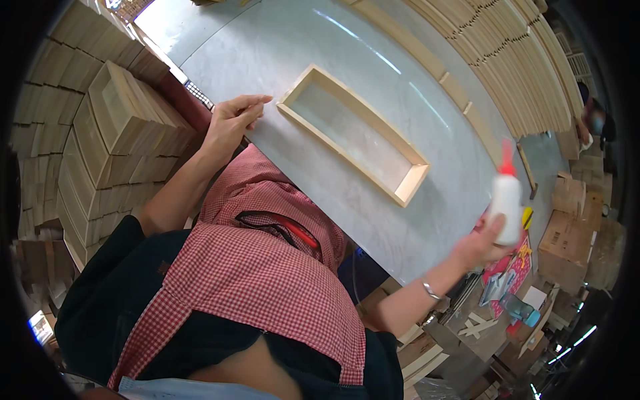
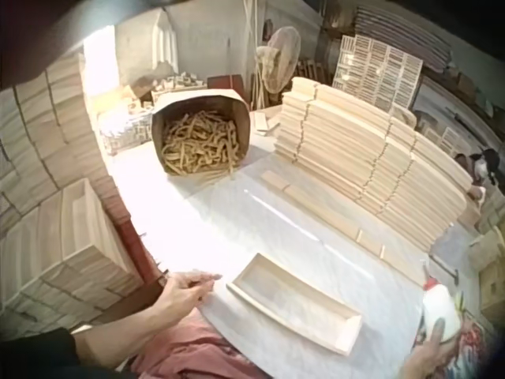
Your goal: Assemble small wooden boxes using glue and a pneumatic stapler.
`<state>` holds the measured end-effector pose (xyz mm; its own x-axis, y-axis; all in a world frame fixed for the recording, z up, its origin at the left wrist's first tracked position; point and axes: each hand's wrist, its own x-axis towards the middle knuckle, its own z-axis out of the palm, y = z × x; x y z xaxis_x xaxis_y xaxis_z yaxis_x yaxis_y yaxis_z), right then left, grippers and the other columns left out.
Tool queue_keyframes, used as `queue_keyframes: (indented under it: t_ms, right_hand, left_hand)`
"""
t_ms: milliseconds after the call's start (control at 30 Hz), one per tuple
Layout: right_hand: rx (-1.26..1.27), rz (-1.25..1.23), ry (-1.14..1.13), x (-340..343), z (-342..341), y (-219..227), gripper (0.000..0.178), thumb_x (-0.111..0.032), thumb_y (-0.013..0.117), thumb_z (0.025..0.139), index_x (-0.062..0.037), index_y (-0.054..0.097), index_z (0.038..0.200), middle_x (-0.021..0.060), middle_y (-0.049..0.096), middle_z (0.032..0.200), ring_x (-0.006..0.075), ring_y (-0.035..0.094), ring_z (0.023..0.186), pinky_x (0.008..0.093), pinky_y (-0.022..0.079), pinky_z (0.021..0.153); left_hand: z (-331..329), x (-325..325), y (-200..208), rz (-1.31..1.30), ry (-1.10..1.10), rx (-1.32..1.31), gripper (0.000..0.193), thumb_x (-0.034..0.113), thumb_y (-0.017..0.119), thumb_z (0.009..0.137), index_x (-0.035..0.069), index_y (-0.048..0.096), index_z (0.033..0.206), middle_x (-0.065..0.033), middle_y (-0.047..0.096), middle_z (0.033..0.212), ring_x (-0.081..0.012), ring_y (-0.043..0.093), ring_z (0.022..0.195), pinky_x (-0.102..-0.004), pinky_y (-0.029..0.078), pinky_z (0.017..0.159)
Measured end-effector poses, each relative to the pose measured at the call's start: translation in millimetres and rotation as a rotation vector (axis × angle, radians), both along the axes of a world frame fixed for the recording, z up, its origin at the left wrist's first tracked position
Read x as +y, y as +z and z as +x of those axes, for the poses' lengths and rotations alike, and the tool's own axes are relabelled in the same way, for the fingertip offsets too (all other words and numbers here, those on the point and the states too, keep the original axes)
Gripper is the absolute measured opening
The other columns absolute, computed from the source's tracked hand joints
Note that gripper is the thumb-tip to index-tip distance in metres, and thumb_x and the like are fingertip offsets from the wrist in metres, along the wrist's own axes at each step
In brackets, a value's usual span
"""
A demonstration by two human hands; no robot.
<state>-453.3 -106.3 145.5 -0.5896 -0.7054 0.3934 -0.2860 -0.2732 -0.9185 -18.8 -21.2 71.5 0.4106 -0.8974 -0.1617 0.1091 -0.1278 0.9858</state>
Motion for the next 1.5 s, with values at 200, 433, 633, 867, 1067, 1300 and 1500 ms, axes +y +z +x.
queue_keyframes:
  t_ms: [200,433,633,867,1067,1300,1500]
  right_hand:
    - [0.074,0.188,0.521,41.0,138.5,-28.4,0.052,-0.031,0.068,0.085,-0.0051,0.052,0.127,0.0138,0.057,0.112,0.0222,0.060,0.082,0.0263,0.050,0.061]
    - [0.218,0.170,0.733,39.5,196.4,-35.2,0.055,-0.032,0.071,0.085,-0.0061,0.049,0.128,0.0146,0.055,0.119,0.0280,0.061,0.100,0.0289,0.054,0.067]
    - [0.257,0.165,0.757,34.4,203.6,-36.8,0.053,-0.032,0.071,0.086,-0.0069,0.049,0.128,0.0151,0.056,0.120,0.0298,0.062,0.100,0.0283,0.056,0.063]
    - [0.264,0.174,0.728,30.0,210.1,-34.0,0.052,-0.031,0.072,0.087,-0.0068,0.050,0.127,0.0156,0.057,0.117,0.0301,0.063,0.098,0.0295,0.056,0.068]
    - [0.310,0.126,0.662,14.3,217.5,-33.2,0.050,-0.031,0.073,0.088,-0.0064,0.049,0.124,0.0154,0.058,0.114,0.0292,0.064,0.096,0.0313,0.056,0.072]
    - [0.414,0.080,0.577,-3.9,223.3,-32.6,0.050,-0.031,0.074,0.088,-0.0062,0.047,0.121,0.0134,0.058,0.111,0.0275,0.064,0.094,0.0338,0.056,0.074]
    - [0.431,0.051,0.537,-8.0,222.9,-30.4,0.048,-0.032,0.074,0.088,-0.0062,0.047,0.119,0.0122,0.059,0.107,0.0262,0.064,0.093,0.0335,0.056,0.074]
  left_hand:
    - [20.3,-23.8,-19.1,-0.179,0.036,-0.504,0.022,0.004,0.060,0.095,0.004,0.075,0.111,-0.0028,0.061,0.078,-0.0109,0.050,0.064,-0.0240,0.042,0.058]
    - [25.2,-28.4,-34.8,-0.311,0.142,-0.817,0.024,0.001,0.058,0.093,0.006,0.072,0.112,-0.0051,0.061,0.079,-0.0167,0.052,0.064,-0.0289,0.045,0.061]
    - [28.6,-29.1,-38.8,-0.406,0.189,-0.841,0.023,0.001,0.058,0.093,0.005,0.069,0.112,-0.0062,0.062,0.081,-0.0187,0.053,0.066,-0.0299,0.046,0.063]
    - [27.0,-28.2,-36.2,-0.408,0.235,-0.897,0.020,-0.001,0.057,0.092,0.003,0.069,0.109,-0.0065,0.062,0.083,-0.0183,0.053,0.066,-0.0297,0.047,0.063]
    - [30.2,-25.6,-35.2,-0.380,0.174,-0.843,0.022,-0.004,0.057,0.091,0.002,0.070,0.107,-0.0056,0.059,0.081,-0.0172,0.052,0.066,-0.0294,0.045,0.063]
    - [33.2,-25.8,-34.8,-0.358,0.135,-0.808,0.021,-0.005,0.056,0.092,0.002,0.071,0.106,-0.0045,0.057,0.078,-0.0157,0.049,0.063,-0.0288,0.043,0.061]
    - [30.2,-27.4,-35.1,-0.361,0.165,-0.776,0.021,-0.005,0.057,0.095,0.002,0.071,0.109,-0.0022,0.056,0.079,-0.0117,0.042,0.062,-0.0260,0.037,0.058]
